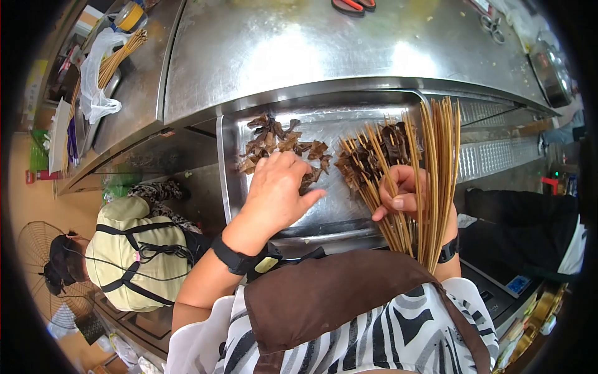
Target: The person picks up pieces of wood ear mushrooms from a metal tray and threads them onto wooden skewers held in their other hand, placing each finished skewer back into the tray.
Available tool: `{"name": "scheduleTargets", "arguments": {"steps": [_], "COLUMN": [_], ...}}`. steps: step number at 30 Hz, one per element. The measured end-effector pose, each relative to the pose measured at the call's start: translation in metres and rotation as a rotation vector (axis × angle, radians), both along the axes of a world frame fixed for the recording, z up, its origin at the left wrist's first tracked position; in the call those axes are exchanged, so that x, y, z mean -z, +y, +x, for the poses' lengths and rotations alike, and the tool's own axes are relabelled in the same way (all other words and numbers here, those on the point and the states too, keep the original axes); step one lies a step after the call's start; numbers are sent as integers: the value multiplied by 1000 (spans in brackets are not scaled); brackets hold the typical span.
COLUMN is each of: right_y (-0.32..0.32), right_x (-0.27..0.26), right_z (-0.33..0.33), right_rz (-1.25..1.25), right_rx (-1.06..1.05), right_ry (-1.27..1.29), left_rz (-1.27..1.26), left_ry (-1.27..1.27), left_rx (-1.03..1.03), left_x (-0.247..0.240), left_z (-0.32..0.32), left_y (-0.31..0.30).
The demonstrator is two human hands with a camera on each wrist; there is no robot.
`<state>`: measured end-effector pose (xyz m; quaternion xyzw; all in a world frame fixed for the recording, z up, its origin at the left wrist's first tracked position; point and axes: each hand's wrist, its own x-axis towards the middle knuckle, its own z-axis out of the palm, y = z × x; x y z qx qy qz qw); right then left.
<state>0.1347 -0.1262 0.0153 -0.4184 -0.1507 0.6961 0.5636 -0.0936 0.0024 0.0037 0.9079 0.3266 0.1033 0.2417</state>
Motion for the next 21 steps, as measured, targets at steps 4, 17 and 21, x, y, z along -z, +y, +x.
{"name": "scheduleTargets", "arguments": {"steps": [4, 17, 21], "right_y": [0, -2, -2], "right_x": [-1, 2, 2], "right_z": [2, 3, 5], "right_rz": [10, -25, 15], "right_rx": [-5, -22, -68], "right_ry": [-6, 0, -42], "left_rz": [124, -1131, -1170], "left_ry": [51, -854, -855], "left_rx": [-45, -284, -380], "left_x": [19, 20, 4], "left_z": [12, 16, 28], "left_y": [-3, 21, 21]}}
